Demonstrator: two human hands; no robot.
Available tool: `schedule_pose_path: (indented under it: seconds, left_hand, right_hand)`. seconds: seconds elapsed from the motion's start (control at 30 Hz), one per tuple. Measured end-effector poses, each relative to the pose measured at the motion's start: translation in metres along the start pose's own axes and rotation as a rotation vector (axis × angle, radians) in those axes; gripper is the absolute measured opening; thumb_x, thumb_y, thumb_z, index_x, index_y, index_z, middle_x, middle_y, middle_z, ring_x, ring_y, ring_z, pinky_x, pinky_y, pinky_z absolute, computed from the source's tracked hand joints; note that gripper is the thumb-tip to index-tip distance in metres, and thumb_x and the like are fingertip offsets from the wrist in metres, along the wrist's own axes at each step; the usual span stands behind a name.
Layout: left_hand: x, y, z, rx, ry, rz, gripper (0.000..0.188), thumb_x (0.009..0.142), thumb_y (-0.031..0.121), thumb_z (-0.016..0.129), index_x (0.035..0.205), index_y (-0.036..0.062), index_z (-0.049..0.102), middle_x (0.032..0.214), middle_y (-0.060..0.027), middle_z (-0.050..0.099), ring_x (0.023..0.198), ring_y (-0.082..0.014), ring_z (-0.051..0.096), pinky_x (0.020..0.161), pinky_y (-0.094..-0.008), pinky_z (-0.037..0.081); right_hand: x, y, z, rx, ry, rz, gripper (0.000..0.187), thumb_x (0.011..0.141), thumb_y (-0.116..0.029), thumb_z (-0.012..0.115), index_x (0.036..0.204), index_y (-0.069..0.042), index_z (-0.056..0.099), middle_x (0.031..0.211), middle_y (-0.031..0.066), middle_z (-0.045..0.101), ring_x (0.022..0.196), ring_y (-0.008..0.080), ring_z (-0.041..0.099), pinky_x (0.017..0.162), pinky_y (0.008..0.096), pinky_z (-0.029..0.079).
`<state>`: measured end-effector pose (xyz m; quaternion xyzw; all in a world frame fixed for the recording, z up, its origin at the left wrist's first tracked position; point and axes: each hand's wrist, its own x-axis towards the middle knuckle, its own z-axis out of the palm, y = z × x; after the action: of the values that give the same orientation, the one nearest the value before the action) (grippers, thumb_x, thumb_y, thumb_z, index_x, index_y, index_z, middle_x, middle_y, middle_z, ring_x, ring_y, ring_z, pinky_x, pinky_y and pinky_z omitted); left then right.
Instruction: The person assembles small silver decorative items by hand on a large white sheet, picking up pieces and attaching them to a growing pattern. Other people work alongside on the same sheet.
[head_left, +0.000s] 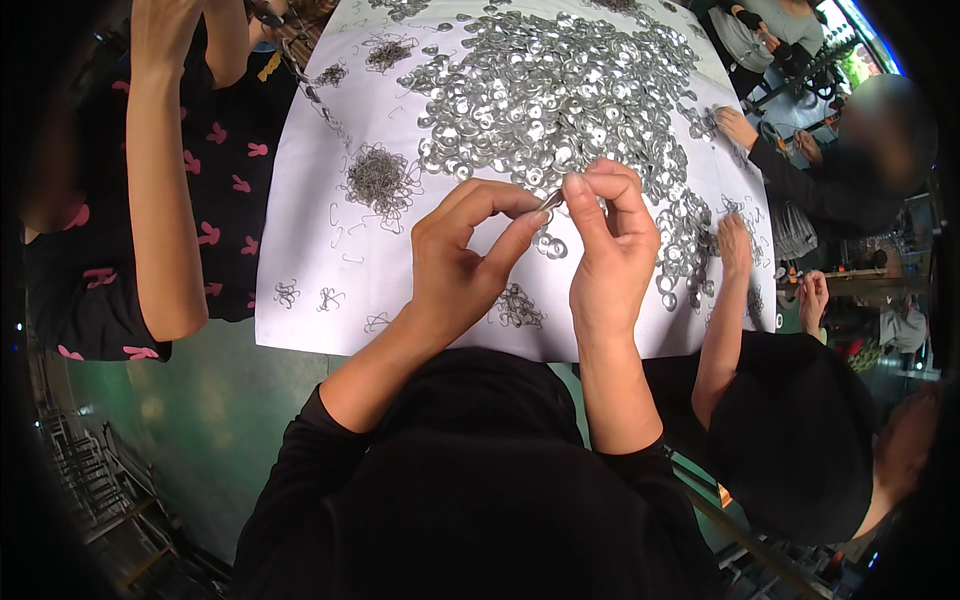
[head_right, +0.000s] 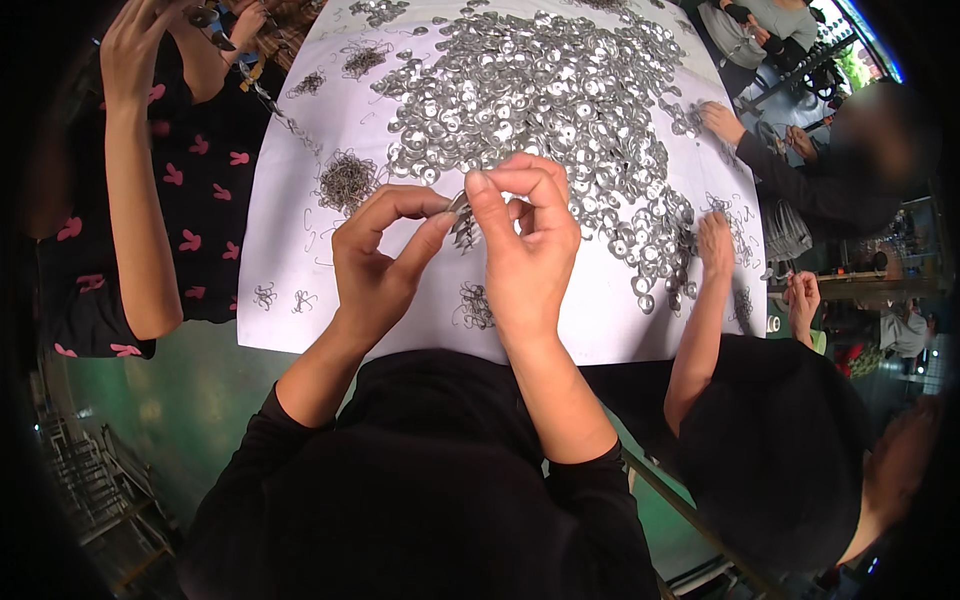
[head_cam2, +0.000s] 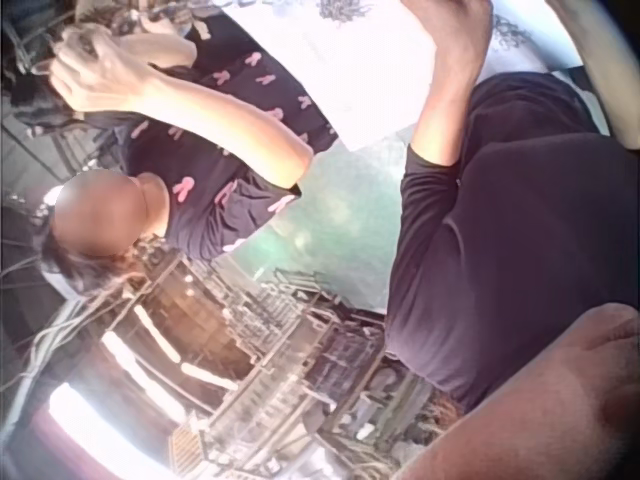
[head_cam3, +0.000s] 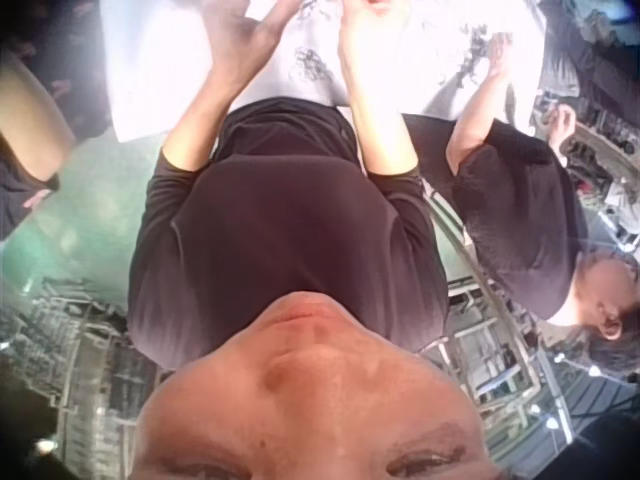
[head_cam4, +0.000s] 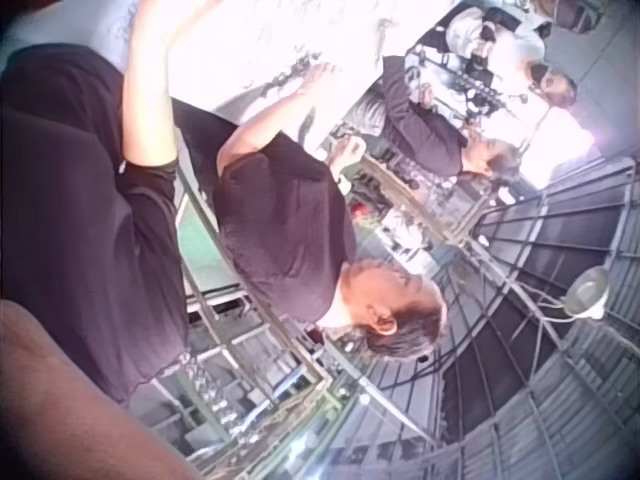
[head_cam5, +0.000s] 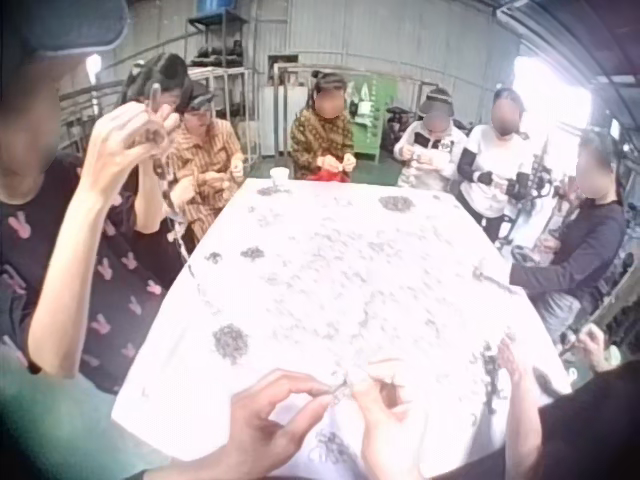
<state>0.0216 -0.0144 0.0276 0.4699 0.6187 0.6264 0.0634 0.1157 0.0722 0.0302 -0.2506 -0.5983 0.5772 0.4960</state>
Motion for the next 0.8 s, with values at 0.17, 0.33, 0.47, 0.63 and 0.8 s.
schedule_pose_path:
  seconds: [0.17, 0.33, 0.47, 0.63, 0.8]
  left_hand:
    - [0.001, -0.048, 0.018, -0.122, -0.015, -0.093, 0.011, 0.086, 0.008, 0.061, 0.091, 0.0007, 0.067, 0.086, -0.0093, 0.067, 0.077, -0.0178, 0.061, 0.069, -0.0276, 0.047]
    - [-0.043, -0.163, 0.070, 0.180, -0.372, -0.152, 0.017, 0.084, 0.018, 0.065, 0.094, 0.0042, 0.068, 0.089, -0.0110, 0.066, 0.082, -0.0236, 0.062, 0.071, -0.0342, 0.049]
    - [-0.065, -0.185, 0.118, 0.586, -0.537, -0.152, 0.029, 0.077, 0.027, 0.072, 0.096, 0.0059, 0.068, 0.093, -0.0119, 0.063, 0.092, -0.0301, 0.058, 0.076, -0.0402, 0.048]
    - [-0.068, -0.192, 0.145, 0.636, -0.539, -0.145, 0.031, 0.073, 0.027, 0.076, 0.092, 0.0063, 0.065, 0.094, -0.0111, 0.062, 0.096, -0.0297, 0.056, 0.079, -0.0400, 0.047]
    - [-0.073, -0.189, 0.132, 0.253, -0.653, -0.356, 0.023, 0.076, 0.019, 0.073, 0.092, 0.0060, 0.062, 0.088, -0.0127, 0.066, 0.079, -0.0297, 0.063, 0.069, -0.0387, 0.050]
  right_hand:
    - [-0.019, -0.024, -0.020, -0.024, 0.044, -0.109, 0.006, 0.084, 0.001, 0.062, 0.088, -0.001, 0.060, 0.108, 0.0061, 0.050, 0.098, 0.0120, 0.048, 0.086, 0.0250, 0.037]
    - [-0.051, -0.043, -0.041, -0.123, 0.089, -0.192, 0.006, 0.083, 0.004, 0.060, 0.088, 0.001, 0.059, 0.111, 0.0086, 0.049, 0.094, 0.0131, 0.048, 0.084, 0.0250, 0.038]
    - [-0.085, -0.059, -0.053, -0.237, 0.280, -0.138, 0.012, 0.077, -0.001, 0.069, 0.085, -0.002, 0.060, 0.102, 0.0079, 0.047, 0.093, 0.0153, 0.044, 0.083, 0.0268, 0.036]
    - [-0.136, -0.052, -0.057, -0.281, 0.442, -0.131, 0.012, 0.077, -0.002, 0.069, 0.085, -0.002, 0.060, 0.101, 0.0080, 0.046, 0.093, 0.0162, 0.044, 0.085, 0.0276, 0.036]
    - [-0.189, -0.027, -0.051, -0.324, 0.544, -0.050, 0.011, 0.078, 0.001, 0.068, 0.085, -0.002, 0.061, 0.100, 0.0079, 0.047, 0.095, 0.0170, 0.046, 0.085, 0.0280, 0.038]
